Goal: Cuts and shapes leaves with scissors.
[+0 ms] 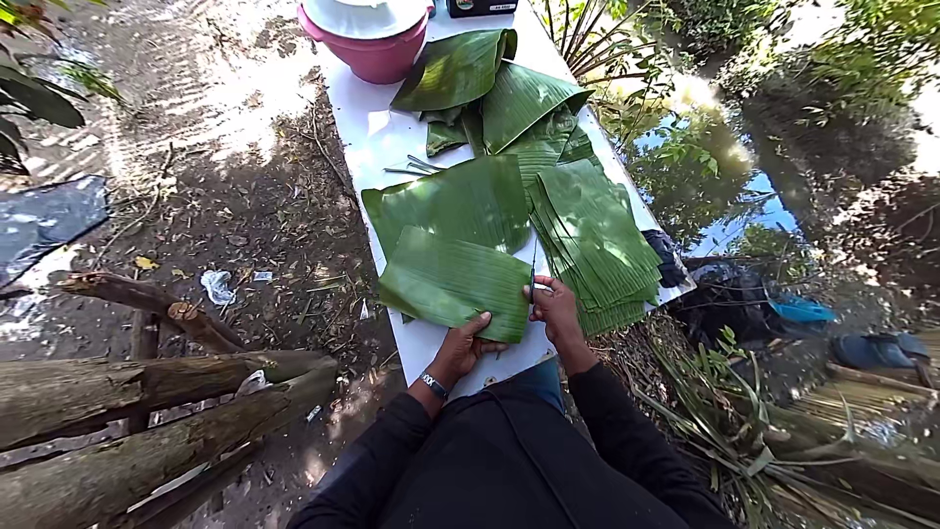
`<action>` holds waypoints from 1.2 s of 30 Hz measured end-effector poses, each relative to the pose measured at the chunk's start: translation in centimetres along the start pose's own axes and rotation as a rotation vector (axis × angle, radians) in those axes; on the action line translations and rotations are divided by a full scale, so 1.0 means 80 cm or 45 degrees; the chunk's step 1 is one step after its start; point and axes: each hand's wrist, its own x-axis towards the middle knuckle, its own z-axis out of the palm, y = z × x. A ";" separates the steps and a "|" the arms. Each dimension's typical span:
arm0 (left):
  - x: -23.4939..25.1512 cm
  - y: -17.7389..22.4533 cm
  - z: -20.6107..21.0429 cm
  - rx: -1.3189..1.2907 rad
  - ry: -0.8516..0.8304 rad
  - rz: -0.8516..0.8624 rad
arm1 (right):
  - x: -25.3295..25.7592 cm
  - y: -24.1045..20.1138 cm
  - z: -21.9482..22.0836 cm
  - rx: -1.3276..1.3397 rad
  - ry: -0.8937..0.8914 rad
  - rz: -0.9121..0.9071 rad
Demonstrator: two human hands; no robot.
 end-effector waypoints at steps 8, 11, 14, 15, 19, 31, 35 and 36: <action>0.002 0.005 -0.003 0.082 -0.177 -0.006 | 0.037 -0.034 -0.006 -0.146 0.112 -0.355; 0.004 0.008 -0.007 0.148 -0.239 0.015 | 0.059 -0.064 -0.033 -0.131 0.245 -0.461; 0.005 0.008 -0.008 0.144 -0.242 0.021 | 0.082 -0.087 -0.070 -0.004 0.487 -0.463; 0.006 0.008 -0.008 0.143 -0.248 0.022 | 0.091 -0.089 -0.085 0.061 0.575 -0.446; 0.006 0.009 -0.008 0.128 -0.241 0.015 | 0.118 -0.073 -0.141 0.232 0.838 -0.355; -0.002 0.057 -0.021 0.586 0.363 0.894 | 0.102 -0.034 -0.170 0.439 0.974 -0.297; 0.001 0.101 -0.080 1.040 0.807 1.179 | 0.077 -0.028 -0.181 0.197 0.957 -0.337; 0.000 0.109 -0.091 1.113 0.890 1.108 | 0.071 -0.022 -0.187 0.141 0.979 -0.345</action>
